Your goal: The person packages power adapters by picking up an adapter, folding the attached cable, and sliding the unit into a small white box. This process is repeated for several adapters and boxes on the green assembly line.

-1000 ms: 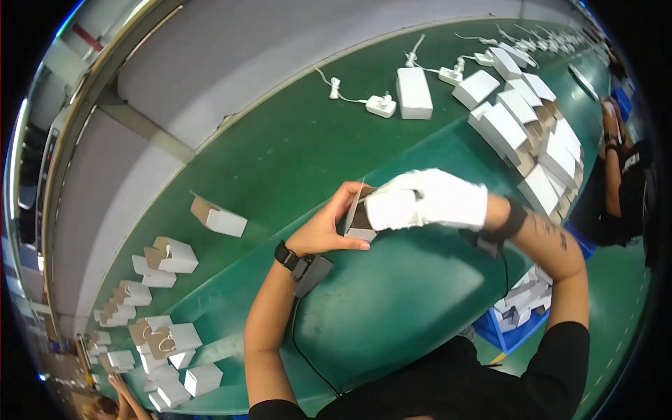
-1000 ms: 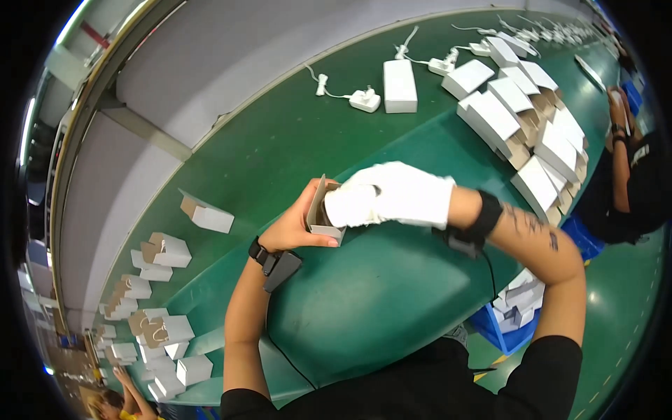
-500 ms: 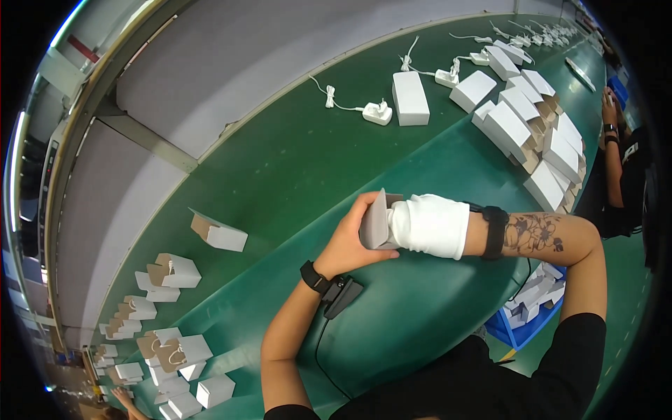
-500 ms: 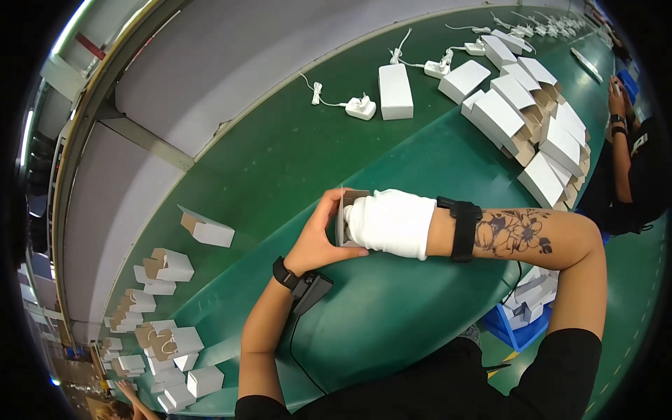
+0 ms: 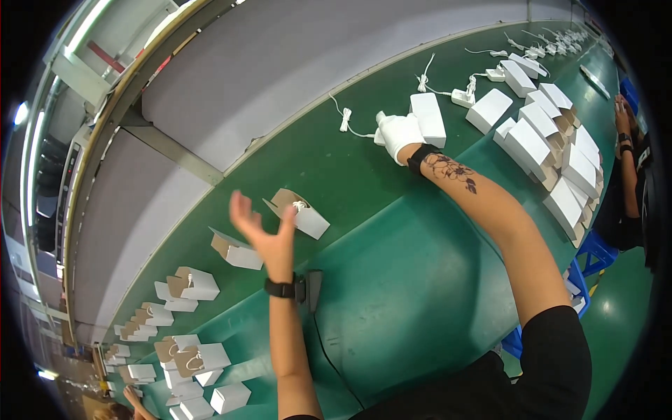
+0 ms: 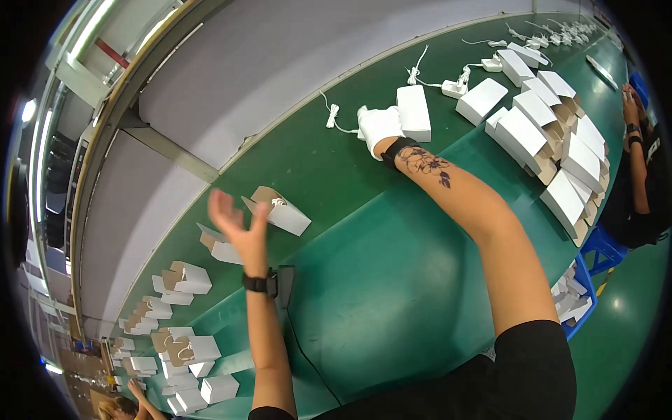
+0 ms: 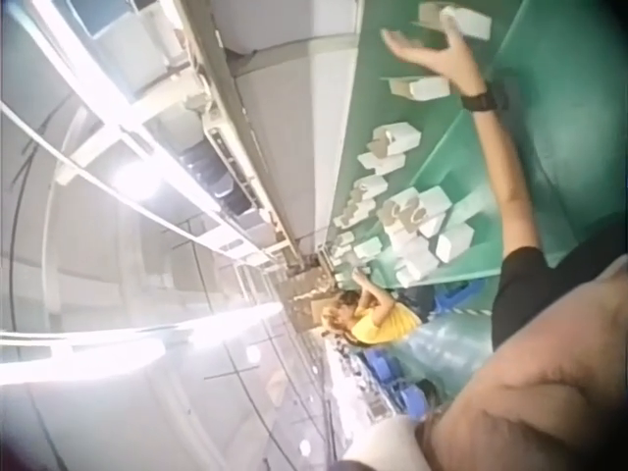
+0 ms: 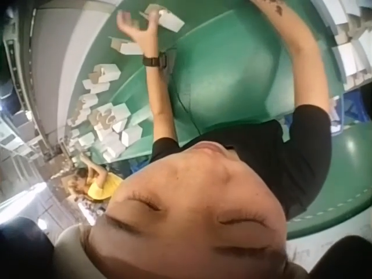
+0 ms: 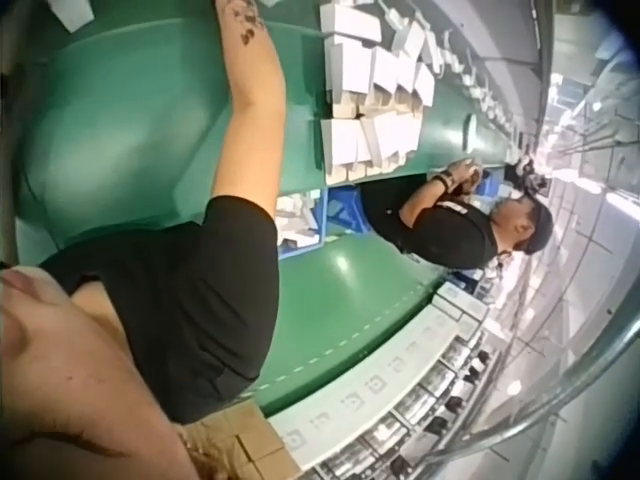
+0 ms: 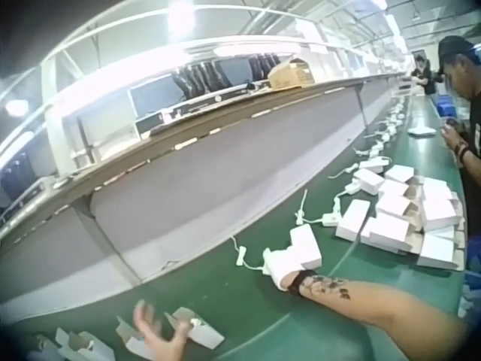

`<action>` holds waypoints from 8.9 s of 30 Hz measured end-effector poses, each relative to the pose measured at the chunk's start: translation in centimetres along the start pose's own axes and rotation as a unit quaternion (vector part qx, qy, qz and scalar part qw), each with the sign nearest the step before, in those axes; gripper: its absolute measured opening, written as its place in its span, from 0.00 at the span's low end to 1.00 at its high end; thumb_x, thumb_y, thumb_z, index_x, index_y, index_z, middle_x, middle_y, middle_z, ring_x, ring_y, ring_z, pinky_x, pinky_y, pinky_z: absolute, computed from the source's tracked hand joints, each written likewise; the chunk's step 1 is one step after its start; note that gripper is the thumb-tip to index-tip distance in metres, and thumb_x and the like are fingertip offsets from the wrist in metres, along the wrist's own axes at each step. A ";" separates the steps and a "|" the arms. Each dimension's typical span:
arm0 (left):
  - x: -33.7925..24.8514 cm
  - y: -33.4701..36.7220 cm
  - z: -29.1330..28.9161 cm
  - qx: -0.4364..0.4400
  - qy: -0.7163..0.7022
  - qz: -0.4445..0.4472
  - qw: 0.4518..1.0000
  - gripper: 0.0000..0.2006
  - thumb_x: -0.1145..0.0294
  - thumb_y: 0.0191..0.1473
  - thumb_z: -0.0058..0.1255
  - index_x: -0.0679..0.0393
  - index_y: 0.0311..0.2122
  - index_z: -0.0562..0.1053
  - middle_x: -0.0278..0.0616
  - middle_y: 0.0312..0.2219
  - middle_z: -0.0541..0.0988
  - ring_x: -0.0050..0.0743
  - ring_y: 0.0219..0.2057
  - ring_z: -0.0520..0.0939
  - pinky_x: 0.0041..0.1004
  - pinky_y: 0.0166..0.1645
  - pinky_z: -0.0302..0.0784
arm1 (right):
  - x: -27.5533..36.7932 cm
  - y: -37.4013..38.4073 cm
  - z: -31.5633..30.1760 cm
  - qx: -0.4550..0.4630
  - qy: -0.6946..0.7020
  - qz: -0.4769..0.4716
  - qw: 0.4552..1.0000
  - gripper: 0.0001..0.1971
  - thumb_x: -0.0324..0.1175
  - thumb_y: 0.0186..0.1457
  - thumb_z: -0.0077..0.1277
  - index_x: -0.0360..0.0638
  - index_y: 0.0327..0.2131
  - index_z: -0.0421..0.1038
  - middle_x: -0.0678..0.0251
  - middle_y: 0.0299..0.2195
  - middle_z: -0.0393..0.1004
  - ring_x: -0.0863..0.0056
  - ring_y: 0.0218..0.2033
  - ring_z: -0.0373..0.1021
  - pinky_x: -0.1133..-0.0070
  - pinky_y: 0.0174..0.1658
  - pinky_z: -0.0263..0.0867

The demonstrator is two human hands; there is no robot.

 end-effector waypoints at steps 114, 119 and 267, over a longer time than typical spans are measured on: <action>-4.4 -13.3 23.3 0.447 -0.314 -0.095 0.832 0.41 0.69 0.34 0.66 0.59 0.55 0.59 0.48 0.44 0.73 0.46 0.44 0.75 0.33 0.50 0.69 | -7.1 -17.3 -12.6 0.216 0.120 -0.297 0.922 0.04 0.25 0.40 0.50 0.43 0.24 0.73 0.59 0.24 0.74 0.59 0.25 0.73 0.72 0.28 0.70; -3.9 -11.2 23.2 0.430 -0.223 -0.003 0.875 0.39 0.61 0.33 0.70 0.60 0.51 0.62 0.45 0.41 0.74 0.40 0.42 0.76 0.31 0.48 0.70 | -7.6 -15.8 -10.2 0.168 0.197 -0.335 0.906 0.06 0.29 0.42 0.53 0.44 0.28 0.73 0.59 0.30 0.75 0.62 0.32 0.73 0.73 0.34 0.69; -2.7 -10.2 36.3 0.212 -0.690 -0.432 0.541 0.17 0.71 0.61 0.40 0.63 0.54 0.62 0.35 0.22 0.68 0.24 0.27 0.72 0.33 0.57 0.68 | -13.3 -20.7 -5.0 -0.312 0.170 0.006 0.935 0.34 0.29 0.48 0.58 0.42 0.57 0.53 0.63 0.39 0.69 0.79 0.36 0.67 0.80 0.37 0.66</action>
Point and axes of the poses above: each hand's wrist, its own y-axis towards the middle knuckle, its own z-axis out of the palm, x = y × z, the point moved 4 cm from there along y, towards the middle knuckle
